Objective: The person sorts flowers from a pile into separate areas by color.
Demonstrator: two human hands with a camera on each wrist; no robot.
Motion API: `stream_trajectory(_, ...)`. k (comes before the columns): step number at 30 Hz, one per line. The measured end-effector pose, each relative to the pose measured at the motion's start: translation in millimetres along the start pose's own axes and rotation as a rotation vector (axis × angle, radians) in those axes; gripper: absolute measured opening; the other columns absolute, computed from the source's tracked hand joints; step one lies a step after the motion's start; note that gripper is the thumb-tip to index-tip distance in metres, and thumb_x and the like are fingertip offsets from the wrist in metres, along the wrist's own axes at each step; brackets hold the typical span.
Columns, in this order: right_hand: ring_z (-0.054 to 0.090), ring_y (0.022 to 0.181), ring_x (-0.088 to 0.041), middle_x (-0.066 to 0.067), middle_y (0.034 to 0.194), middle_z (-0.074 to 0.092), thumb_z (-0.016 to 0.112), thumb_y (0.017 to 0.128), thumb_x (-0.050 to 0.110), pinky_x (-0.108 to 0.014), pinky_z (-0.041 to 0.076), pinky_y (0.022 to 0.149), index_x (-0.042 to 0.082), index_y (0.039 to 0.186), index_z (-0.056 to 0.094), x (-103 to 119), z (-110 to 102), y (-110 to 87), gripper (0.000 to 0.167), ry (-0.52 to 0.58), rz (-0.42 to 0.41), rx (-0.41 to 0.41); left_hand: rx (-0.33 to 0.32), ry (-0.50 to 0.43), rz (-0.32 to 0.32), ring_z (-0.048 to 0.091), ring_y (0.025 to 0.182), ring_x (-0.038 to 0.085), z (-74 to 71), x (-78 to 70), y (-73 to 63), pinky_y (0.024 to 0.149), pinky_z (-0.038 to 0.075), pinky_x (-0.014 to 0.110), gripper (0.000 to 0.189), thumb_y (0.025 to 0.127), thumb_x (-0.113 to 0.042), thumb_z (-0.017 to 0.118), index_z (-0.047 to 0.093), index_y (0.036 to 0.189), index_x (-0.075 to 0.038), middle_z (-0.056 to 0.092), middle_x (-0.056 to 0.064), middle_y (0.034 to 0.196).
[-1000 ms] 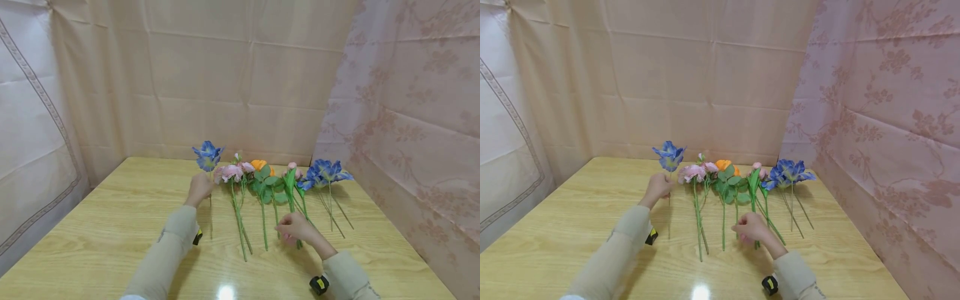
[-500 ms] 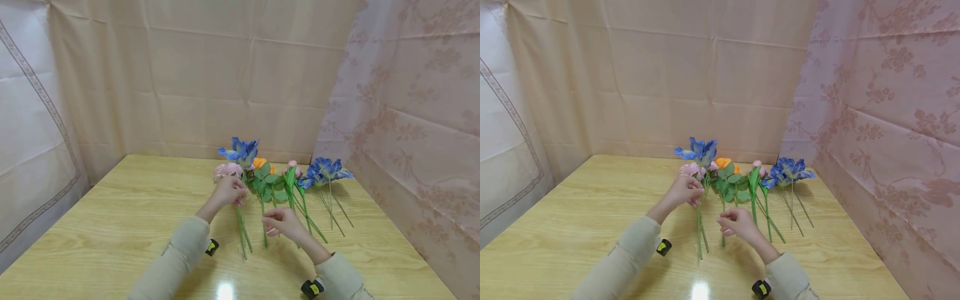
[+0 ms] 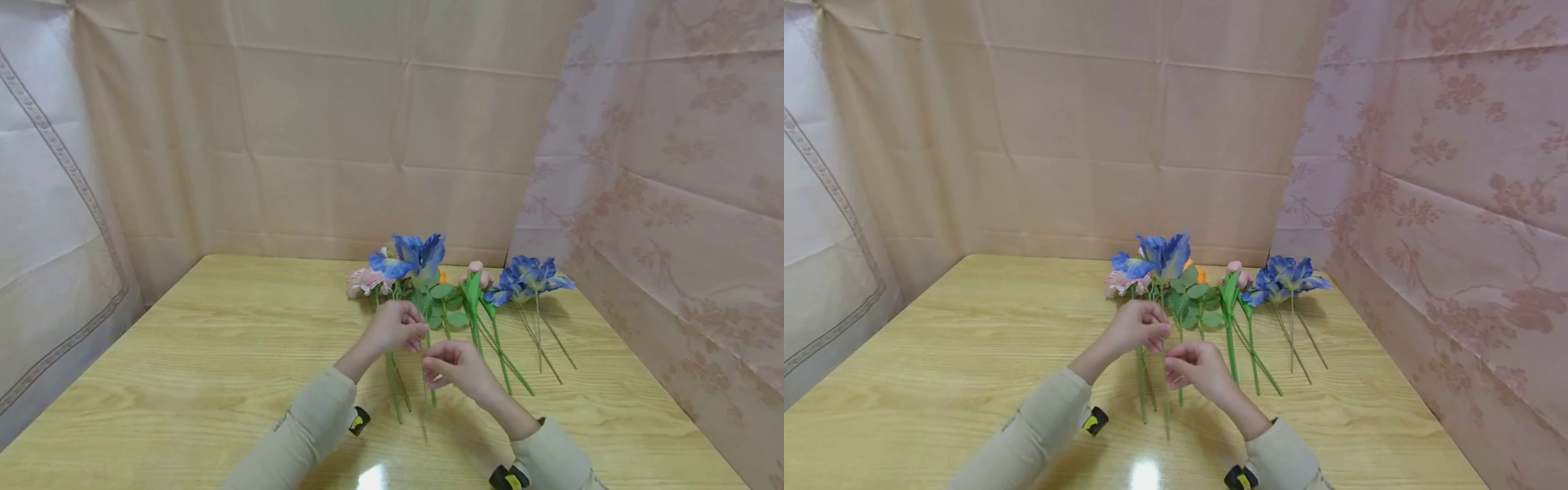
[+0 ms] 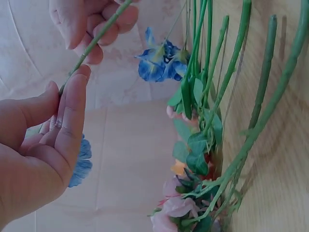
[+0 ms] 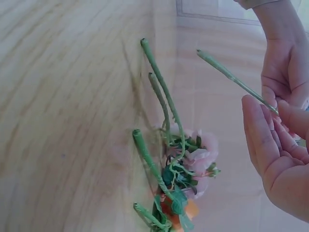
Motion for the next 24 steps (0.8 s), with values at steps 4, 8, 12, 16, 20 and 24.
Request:
stream_trajectory(4,0.061,0.063,-0.015,-0.024,0.076,0.060,0.056,0.085,-0.002,-0.034,0.052,0.059,-0.020,0.092,0.054,-2,1,-1.0,0.019,-0.018,0.005,0.006,0.004,0.001,0.023,0.060,0.050,0.022,4.1,-2.3,-1.6,0.049,0.050,0.029,0.006,0.083,0.001,0.060,0.058,0.082,0.007,0.061,0.020,0.068)
stream_trajectory(8,0.061,0.062,-0.017,-0.024,0.075,0.059,0.056,0.085,-0.004,-0.034,0.052,0.058,-0.018,0.088,0.055,-1,2,-3.3,0.015,-0.040,-0.008,0.005,0.042,0.061,0.033,0.060,0.052,0.022,7.5,-0.6,-2.1,0.051,0.051,0.031,0.008,0.083,-0.004,0.061,0.059,0.083,0.004,0.060,0.015,0.065)
stream_trajectory(12,0.061,0.061,-0.019,-0.027,0.074,0.058,0.056,0.084,-0.005,-0.034,0.052,0.056,-0.016,0.085,0.055,1,0,-6.3,0.012,-0.063,-0.034,-0.016,0.138,0.119,0.034,0.062,0.057,0.026,13.1,4.5,-5.1,0.051,0.051,0.030,0.013,0.086,-0.011,0.060,0.060,0.090,0.002,0.060,0.009,0.067)
stream_trajectory(16,0.061,0.059,-0.020,-0.026,0.073,0.058,0.057,0.084,-0.003,-0.033,0.052,0.055,-0.016,0.086,0.056,0,-5,-7.1,0.013,-0.112,-0.049,-0.040,0.218,0.146,0.031,0.061,0.058,0.027,18.9,9.0,-10.8,0.052,0.050,0.033,0.020,0.088,-0.015,0.058,0.058,0.098,0.001,0.063,0.010,0.073)
stream_trajectory(20,0.061,0.057,-0.023,-0.022,0.070,0.059,0.057,0.084,-0.003,-0.031,0.051,0.053,-0.015,0.086,0.057,-2,-20,-5.2,0.012,-0.182,-0.039,-0.109,0.264,0.201,0.047,0.061,0.061,0.030,21.1,11.7,-16.5,0.053,0.050,0.037,0.019,0.087,-0.017,0.059,0.059,0.098,-0.001,0.063,0.005,0.075)
stream_trajectory(24,0.060,0.054,-0.024,-0.015,0.065,0.059,0.058,0.083,-0.003,-0.031,0.051,0.051,-0.011,0.083,0.058,-4,-40,-2.3,0.008,-0.278,-0.003,-0.204,0.299,0.243,0.078,0.061,0.063,0.033,21.0,10.6,-23.2,0.055,0.049,0.040,0.015,0.088,-0.016,0.058,0.060,0.094,-0.002,0.061,0.001,0.072)
Point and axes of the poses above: each hand's wrist, its own y-axis towards the middle knuckle, its own z-axis out of the palm, x = y × z, the point moved 6 cm from there along y, towards the middle knuckle
